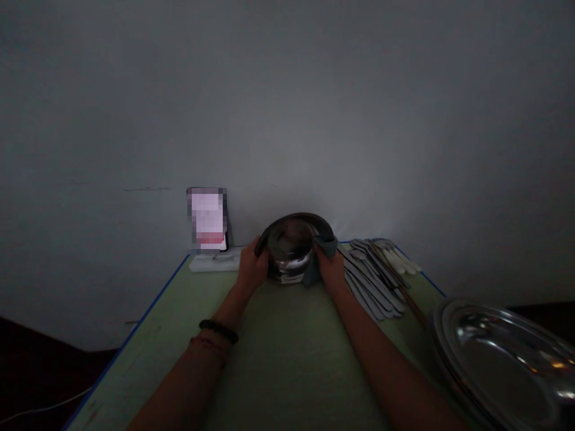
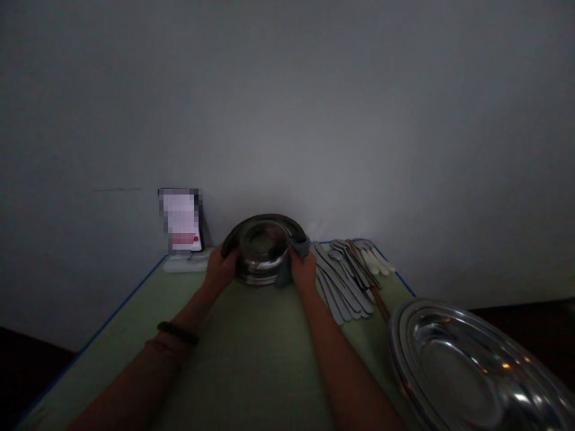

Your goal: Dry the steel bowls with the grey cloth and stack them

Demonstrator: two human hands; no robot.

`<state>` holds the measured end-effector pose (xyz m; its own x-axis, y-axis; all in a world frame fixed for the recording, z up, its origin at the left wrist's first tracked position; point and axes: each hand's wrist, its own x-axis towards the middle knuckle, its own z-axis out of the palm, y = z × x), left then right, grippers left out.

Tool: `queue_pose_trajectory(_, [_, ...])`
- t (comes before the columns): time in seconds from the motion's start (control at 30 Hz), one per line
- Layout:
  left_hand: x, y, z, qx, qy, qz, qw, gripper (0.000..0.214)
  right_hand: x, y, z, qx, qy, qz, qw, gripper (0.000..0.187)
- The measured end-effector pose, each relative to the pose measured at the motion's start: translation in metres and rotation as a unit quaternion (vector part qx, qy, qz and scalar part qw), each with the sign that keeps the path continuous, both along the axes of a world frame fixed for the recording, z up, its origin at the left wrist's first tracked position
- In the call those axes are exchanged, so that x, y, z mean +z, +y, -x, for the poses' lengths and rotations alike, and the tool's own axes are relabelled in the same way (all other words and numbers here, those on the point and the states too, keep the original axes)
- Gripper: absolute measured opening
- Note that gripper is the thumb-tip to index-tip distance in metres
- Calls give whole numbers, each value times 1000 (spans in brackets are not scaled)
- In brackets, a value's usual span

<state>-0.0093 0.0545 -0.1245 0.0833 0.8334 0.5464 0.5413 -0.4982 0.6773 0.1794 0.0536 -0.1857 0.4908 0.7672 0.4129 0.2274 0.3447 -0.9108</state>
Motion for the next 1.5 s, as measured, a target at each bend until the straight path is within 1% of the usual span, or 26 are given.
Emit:
queue_pose_trajectory(0.07, [7,0,4,-29,17,3,999,35,2,0,0,-5,-2,-6,1000,34])
queue_pose_trajectory(0.1, [13,-1,6,-48,24,0,999,41,4,0,0,-7,-4,-10,1000,34])
queue_pose_trajectory(0.17, [27,-3,10,-99,23,-11,995,60,11,0,-1,-7,-16,-18,1000,33])
queue_pose_trajectory(0.23, [43,-8,12,-172,-7,-13,985,74,24,-3,-3,1,-37,-28,999,29])
queue_pose_trajectory(0.27, [51,-11,12,-204,-32,7,978,72,33,-5,-4,9,-49,-34,998,25])
queue_pose_trajectory(0.3, [58,-14,12,-226,-35,38,973,67,43,-8,-5,22,-69,-44,996,19])
queue_pose_trajectory(0.33, [65,-18,12,-220,-16,52,974,62,54,-12,-5,36,-87,-55,994,16])
queue_pose_trajectory(0.37, [70,-21,11,-203,19,56,977,60,65,-16,-5,60,-115,-70,989,21])
queue_pose_trajectory(0.43, [77,-26,9,-174,99,52,978,57,85,-25,-5,119,-244,-126,954,40])
queue_pose_trajectory(0.5, [79,-29,7,-169,151,48,973,53,100,-32,-4,117,-321,-137,930,46])
queue_pose_trajectory(0.57, [79,-30,5,-174,169,46,969,48,106,-35,-3,102,-355,-131,920,45])
queue_pose_trajectory(0.63, [75,-28,3,-164,167,34,972,44,104,-34,-4,87,-349,-128,924,41])
queue_pose_trajectory(0.7, [70,-24,2,-141,150,19,978,44,95,-30,-6,72,-309,-122,940,36])
queue_pose_trajectory(0.8, [62,-19,3,-113,124,12,986,45,74,-21,-8,46,-221,-85,971,25])
queue_pose_trajectory(0.87, [56,-15,4,-92,106,10,990,46,56,-16,-6,10,-159,-49,986,19])
queue_pose_trajectory(0.9, [53,-14,5,-80,95,10,992,46,47,-14,-3,-10,-139,-36,990,22])
queue_pose_trajectory(1.0, [46,-10,7,-51,65,15,996,46,24,-12,7,-44,-114,-17,992,34])
queue_pose_trajectory(1.07, [42,-8,8,-41,53,20,998,47,14,-11,14,-52,-107,-13,993,37])
queue_pose_trajectory(1.13, [38,-5,10,-40,48,25,998,48,10,-10,17,-53,-105,-15,993,38])
queue_pose_trajectory(1.2, [36,-2,13,-51,52,35,997,47,13,-9,14,-57,-107,-23,992,36])
queue_pose_trajectory(1.3, [37,1,20,-99,83,66,989,43,26,-9,1,-64,-125,-38,989,32])
queue_pose_trajectory(1.37, [42,-1,24,-137,106,87,981,43,41,-12,-10,-53,-155,-49,985,28])
queue_pose_trajectory(1.43, [52,-6,24,-167,106,97,975,48,60,-16,-16,-23,-199,-63,978,24])
queue_pose_trajectory(1.47, [57,-9,23,-177,99,96,975,51,69,-19,-17,-2,-226,-74,971,26])
queue_pose_trajectory(1.5, [63,-13,21,-191,82,93,974,55,78,-23,-17,28,-273,-96,957,31])
